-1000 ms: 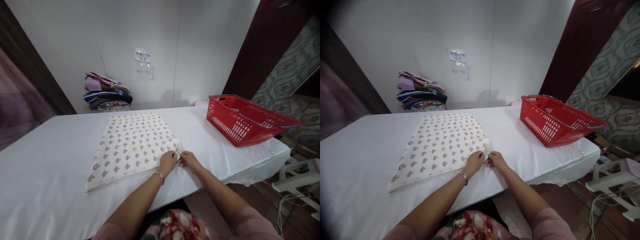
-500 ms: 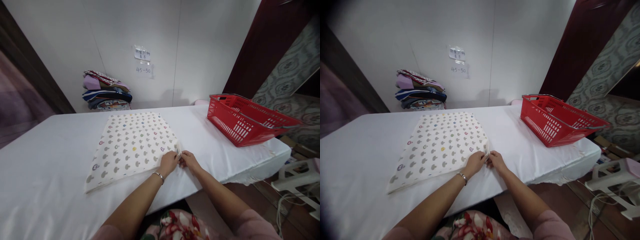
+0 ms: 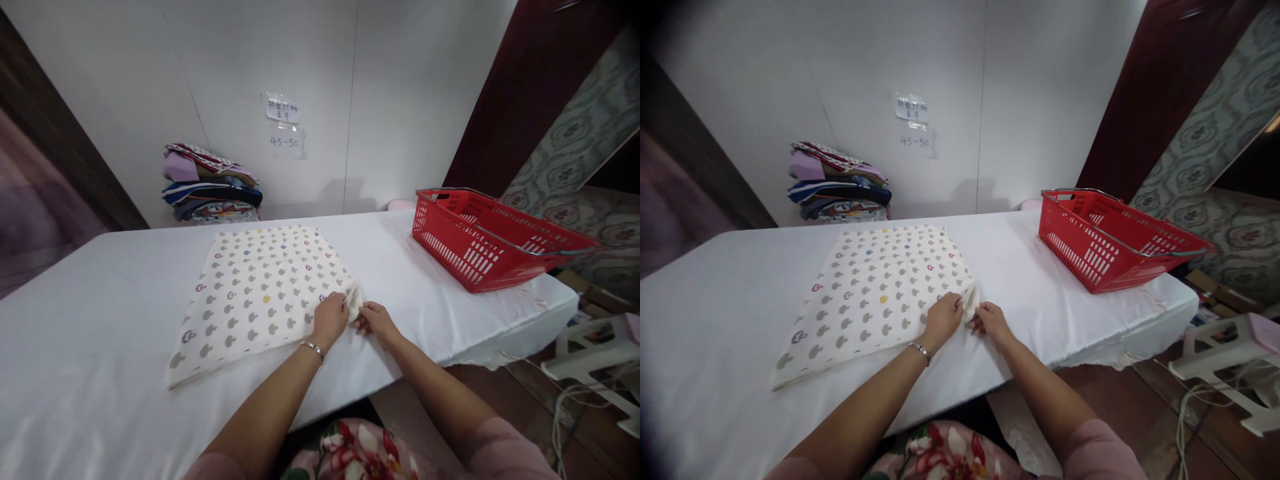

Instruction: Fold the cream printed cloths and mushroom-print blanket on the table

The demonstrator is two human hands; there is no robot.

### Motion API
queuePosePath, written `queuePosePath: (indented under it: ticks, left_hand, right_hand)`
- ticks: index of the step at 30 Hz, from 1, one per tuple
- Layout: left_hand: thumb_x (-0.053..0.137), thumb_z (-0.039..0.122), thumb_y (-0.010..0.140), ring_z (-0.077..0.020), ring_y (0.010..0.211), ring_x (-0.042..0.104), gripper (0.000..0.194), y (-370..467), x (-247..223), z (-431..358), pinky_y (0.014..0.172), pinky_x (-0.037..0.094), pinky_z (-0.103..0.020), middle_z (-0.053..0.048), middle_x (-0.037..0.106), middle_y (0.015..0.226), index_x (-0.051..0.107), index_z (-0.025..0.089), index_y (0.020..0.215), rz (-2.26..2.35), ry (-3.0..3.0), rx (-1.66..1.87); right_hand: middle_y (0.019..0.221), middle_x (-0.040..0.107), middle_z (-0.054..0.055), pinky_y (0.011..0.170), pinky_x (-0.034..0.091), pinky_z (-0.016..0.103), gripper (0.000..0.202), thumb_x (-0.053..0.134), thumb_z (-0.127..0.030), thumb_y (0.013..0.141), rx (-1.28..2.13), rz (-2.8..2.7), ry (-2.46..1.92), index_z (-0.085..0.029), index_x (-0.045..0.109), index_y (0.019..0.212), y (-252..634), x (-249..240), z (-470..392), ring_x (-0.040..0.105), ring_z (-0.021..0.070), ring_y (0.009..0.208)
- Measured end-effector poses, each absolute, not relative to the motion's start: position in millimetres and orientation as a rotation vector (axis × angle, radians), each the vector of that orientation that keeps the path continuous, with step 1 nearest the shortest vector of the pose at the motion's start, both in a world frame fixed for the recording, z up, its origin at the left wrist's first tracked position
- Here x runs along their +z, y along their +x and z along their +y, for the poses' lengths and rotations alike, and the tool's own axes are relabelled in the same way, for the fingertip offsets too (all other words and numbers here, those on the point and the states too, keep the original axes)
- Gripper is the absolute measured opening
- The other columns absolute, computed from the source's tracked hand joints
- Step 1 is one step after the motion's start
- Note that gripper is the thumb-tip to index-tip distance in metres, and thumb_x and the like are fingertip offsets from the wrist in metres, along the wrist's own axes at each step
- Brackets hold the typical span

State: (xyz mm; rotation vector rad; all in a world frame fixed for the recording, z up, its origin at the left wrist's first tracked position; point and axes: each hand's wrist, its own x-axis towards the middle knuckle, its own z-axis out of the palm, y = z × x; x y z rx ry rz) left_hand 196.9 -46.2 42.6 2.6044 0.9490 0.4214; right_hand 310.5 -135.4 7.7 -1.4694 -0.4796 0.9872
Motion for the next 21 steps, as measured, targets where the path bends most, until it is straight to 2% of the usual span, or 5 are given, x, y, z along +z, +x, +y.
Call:
queuePosePath:
  ticks: [4,9,15,21]
  left_hand:
    - [0.041,0.016,0.085,-0.0192,0.089,0.055,0.020,195.8,44.5,-49.1,0.076,0.039,-0.032,-0.007,0.058,0.094,0.059,0.017,0.094,0.822,2.877,0.393]
    - [0.043,0.024,0.087,-0.0187,0.082,0.056,0.019,198.6,30.7,-61.2,0.069,0.041,-0.031,-0.006,0.057,0.093,0.059,0.019,0.096,0.704,2.884,0.236]
    - [0.037,0.021,0.089,-0.0206,0.086,0.056,0.024,200.4,25.1,-64.1,0.072,0.042,-0.033,-0.007,0.057,0.093,0.058,0.018,0.101,0.725,2.881,0.229]
    - [0.044,0.016,0.084,-0.0197,0.093,0.052,0.026,187.1,24.4,-65.7,0.078,0.041,-0.033,-0.006,0.055,0.100,0.053,0.021,0.108,0.676,2.844,0.303]
  right_hand:
    - [0.051,0.061,-0.001,0.037,0.037,0.018,0.025,0.060,-0.039,0.067,0.983,-0.471,-1.438,-0.017,0.053,0.077,309.3,9.5,-138.1,0.054,0.0107,0.042]
    - [0.057,0.063,0.001,0.039,0.039,0.018,0.025,0.062,-0.037,0.066,0.996,-0.500,-1.435,-0.016,0.055,0.077,308.5,12.1,-140.3,0.057,0.0109,0.047]
    - [0.060,0.062,0.001,0.037,0.040,0.019,0.030,0.064,-0.044,0.068,0.982,-0.521,-1.465,-0.017,0.054,0.077,308.0,11.6,-138.4,0.057,0.0115,0.048]
    - [0.052,0.060,-0.001,0.037,0.037,0.018,0.022,0.061,-0.036,0.068,1.011,-0.484,-1.511,-0.017,0.051,0.075,308.5,8.3,-135.6,0.055,0.0107,0.043]
